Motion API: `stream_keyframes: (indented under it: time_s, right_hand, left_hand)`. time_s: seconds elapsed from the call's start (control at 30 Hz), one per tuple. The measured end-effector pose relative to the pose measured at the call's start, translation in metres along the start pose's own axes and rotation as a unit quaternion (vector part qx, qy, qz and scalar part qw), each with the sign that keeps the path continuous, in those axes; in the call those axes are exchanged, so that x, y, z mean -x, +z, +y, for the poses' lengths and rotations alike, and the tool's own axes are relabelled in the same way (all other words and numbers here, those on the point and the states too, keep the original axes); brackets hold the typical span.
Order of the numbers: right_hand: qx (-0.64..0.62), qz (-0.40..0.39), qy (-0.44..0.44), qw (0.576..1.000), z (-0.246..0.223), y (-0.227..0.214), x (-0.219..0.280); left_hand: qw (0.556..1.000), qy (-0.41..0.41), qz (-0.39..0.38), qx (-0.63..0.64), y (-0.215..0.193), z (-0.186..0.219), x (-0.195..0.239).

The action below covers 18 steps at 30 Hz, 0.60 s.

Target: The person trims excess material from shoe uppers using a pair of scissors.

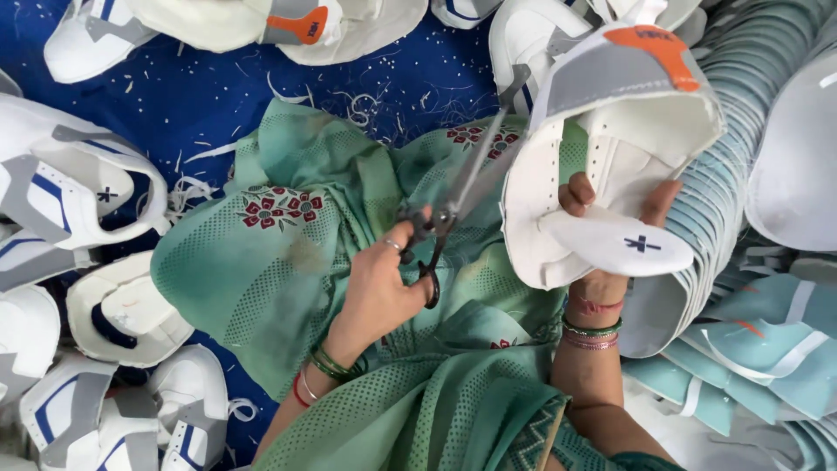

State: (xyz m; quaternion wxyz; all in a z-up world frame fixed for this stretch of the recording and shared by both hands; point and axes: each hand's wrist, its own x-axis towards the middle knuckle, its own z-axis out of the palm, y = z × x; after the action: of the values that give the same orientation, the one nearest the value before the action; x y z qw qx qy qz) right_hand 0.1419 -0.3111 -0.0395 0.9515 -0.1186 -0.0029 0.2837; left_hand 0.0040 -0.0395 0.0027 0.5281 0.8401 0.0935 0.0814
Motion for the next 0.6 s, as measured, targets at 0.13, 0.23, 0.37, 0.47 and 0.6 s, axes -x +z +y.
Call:
stream_keyframes:
  time_s: [0.13, 0.23, 0.37, 0.47, 0.6]
  right_hand:
    - [0.057, 0.004, -0.002, 0.998, 0.003, 0.006, 0.007]
    - [0.082, 0.007, -0.008, 0.997, 0.004, 0.008, 0.01]
    - [0.069, 0.017, -0.012, 0.997, 0.01, 0.011, 0.006]
    - [0.101, 0.017, -0.022, 0.994, 0.018, 0.014, 0.0]
    - [0.158, 0.025, -0.06, 0.985, 0.019, 0.02, -0.001]
  left_hand:
    - [0.991, -0.059, -0.112, -0.051, -0.013, 0.004, -0.006]
    - [0.994, -0.042, -0.1, -0.015, -0.006, -0.03, 0.011]
    - [0.996, -0.044, -0.077, -0.008, -0.014, -0.018, 0.014]
    - [0.999, 0.026, -0.037, -0.007, -0.019, -0.016, 0.011]
    - [0.997, 0.003, -0.069, 0.029, -0.015, -0.02, 0.011]
